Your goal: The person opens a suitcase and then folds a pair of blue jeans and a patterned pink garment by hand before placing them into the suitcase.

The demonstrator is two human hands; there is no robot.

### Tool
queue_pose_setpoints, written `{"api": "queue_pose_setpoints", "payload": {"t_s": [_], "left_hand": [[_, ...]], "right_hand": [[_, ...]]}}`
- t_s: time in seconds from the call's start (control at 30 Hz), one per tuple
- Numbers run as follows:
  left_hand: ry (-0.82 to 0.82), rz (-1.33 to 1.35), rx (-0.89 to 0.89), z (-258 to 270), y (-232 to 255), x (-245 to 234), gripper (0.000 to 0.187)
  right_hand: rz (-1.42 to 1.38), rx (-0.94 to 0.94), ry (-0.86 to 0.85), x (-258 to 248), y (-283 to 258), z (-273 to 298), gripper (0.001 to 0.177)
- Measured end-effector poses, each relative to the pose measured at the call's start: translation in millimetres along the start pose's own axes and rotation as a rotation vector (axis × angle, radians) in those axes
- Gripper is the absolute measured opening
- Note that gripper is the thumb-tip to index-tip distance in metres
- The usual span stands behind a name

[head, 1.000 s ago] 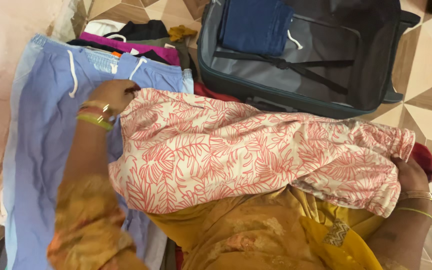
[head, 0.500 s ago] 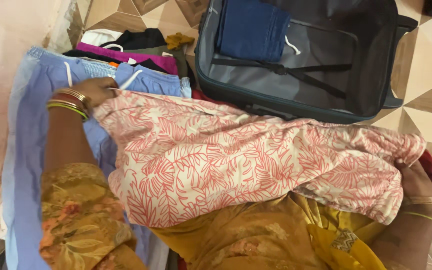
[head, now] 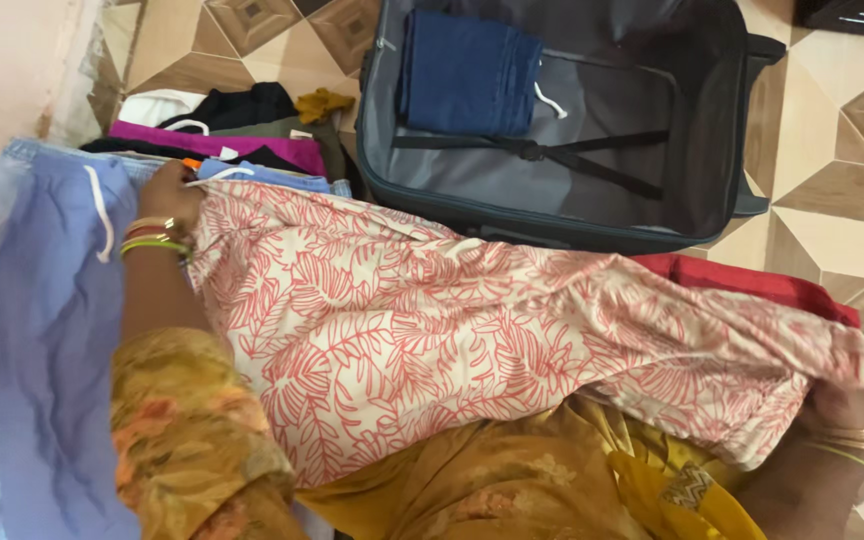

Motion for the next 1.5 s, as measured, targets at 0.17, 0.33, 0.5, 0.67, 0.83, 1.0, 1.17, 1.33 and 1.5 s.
{"api": "queue_pose_setpoints", "payload": {"t_s": [0.17, 0.33, 0.5, 0.67, 0.83, 1.0, 1.17, 1.33, 1.5], "left_hand": [[-0.170, 0.627, -0.215, 53, -2, -67, 0.031], [-0.104, 0.645, -0.248, 54, -35, -84, 0.030], [0.246, 0.094, -0.085, 22, -51, -36, 0.021], [0.356, -0.093, -0.211, 16, -20, 13, 0.017], [0.451, -0.111, -0.198, 14, -17, 18, 0.016], [0.354, 0.020, -0.087, 10, -28, 2, 0.023], [0.453, 0.445, -0.066, 22, -20, -4, 0.059], [0.177, 0.325, -0.431, 49, -31, -4, 0.033], [-0.226, 0.454, -0.715, 101, -33, -8, 0.040]], "right_hand": [[0.056, -0.021, 0.094, -30, 4, 11, 0.035], [0.080, -0.015, 0.114, -30, 23, -12, 0.032], [0.111, 0.044, 0.107, -5, 34, -46, 0.030], [0.141, 0.016, -0.016, 7, 36, -58, 0.031], [0.200, 0.031, 0.029, 8, 35, -57, 0.034], [0.074, 0.020, -0.004, 14, 34, -61, 0.035], [0.127, 0.064, 0.010, 7, 37, -63, 0.032], [0.208, 0.073, 0.063, 0, 38, -61, 0.031], [0.277, 0.062, 0.023, 2, 36, -68, 0.036]]}}
Point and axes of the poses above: each hand's wrist, its own z-axis away from the middle knuckle, its own x-axis out of the palm, y = z × x, the point moved 1 cm from there along -z, towards the middle knuckle, and after that the axes turned 6 degrees about -z, right-handed, at the moved point
